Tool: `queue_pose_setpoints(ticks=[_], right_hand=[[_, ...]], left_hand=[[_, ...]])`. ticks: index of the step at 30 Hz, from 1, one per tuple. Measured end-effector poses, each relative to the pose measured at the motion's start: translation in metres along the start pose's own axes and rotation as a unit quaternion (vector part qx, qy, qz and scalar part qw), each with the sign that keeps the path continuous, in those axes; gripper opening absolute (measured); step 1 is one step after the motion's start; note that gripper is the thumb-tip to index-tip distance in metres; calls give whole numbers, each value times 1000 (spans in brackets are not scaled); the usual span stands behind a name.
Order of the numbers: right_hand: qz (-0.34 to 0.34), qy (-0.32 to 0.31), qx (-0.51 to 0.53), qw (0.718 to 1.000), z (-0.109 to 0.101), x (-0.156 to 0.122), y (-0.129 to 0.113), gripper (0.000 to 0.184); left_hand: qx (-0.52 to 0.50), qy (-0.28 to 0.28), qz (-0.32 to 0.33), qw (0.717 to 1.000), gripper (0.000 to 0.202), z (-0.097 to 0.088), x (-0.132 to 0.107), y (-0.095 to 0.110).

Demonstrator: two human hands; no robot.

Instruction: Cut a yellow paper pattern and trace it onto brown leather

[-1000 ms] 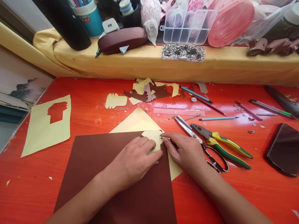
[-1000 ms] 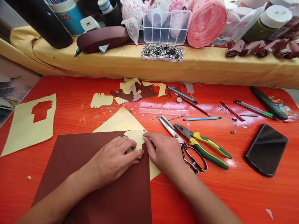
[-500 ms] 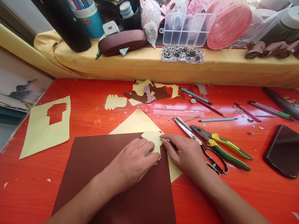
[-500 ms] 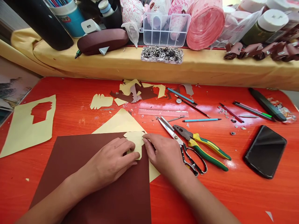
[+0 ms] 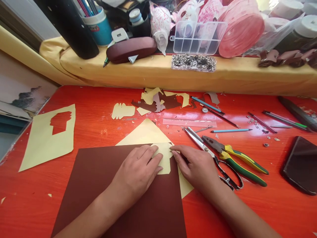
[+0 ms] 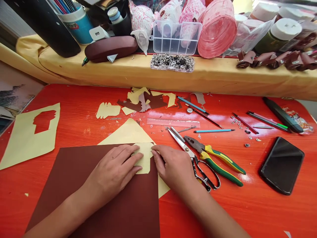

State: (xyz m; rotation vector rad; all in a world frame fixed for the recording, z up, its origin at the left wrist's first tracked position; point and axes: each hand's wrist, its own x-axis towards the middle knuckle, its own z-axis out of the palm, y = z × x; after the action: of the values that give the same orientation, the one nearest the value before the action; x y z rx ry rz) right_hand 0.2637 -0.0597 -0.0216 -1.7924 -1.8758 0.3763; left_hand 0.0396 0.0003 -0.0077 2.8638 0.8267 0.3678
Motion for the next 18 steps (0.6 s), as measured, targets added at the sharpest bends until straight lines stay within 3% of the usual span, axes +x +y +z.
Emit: queue_pose_setpoints(ticks=[10, 18], right_hand=[[8, -1, 4, 1000, -1, 1, -1, 25], [8, 5, -5, 1000, 1, 0, 0, 26]], left_hand=[[-31, -96, 43, 994, 15, -24, -2, -10], [3, -97, 50, 994, 13, -24, -2, -4]])
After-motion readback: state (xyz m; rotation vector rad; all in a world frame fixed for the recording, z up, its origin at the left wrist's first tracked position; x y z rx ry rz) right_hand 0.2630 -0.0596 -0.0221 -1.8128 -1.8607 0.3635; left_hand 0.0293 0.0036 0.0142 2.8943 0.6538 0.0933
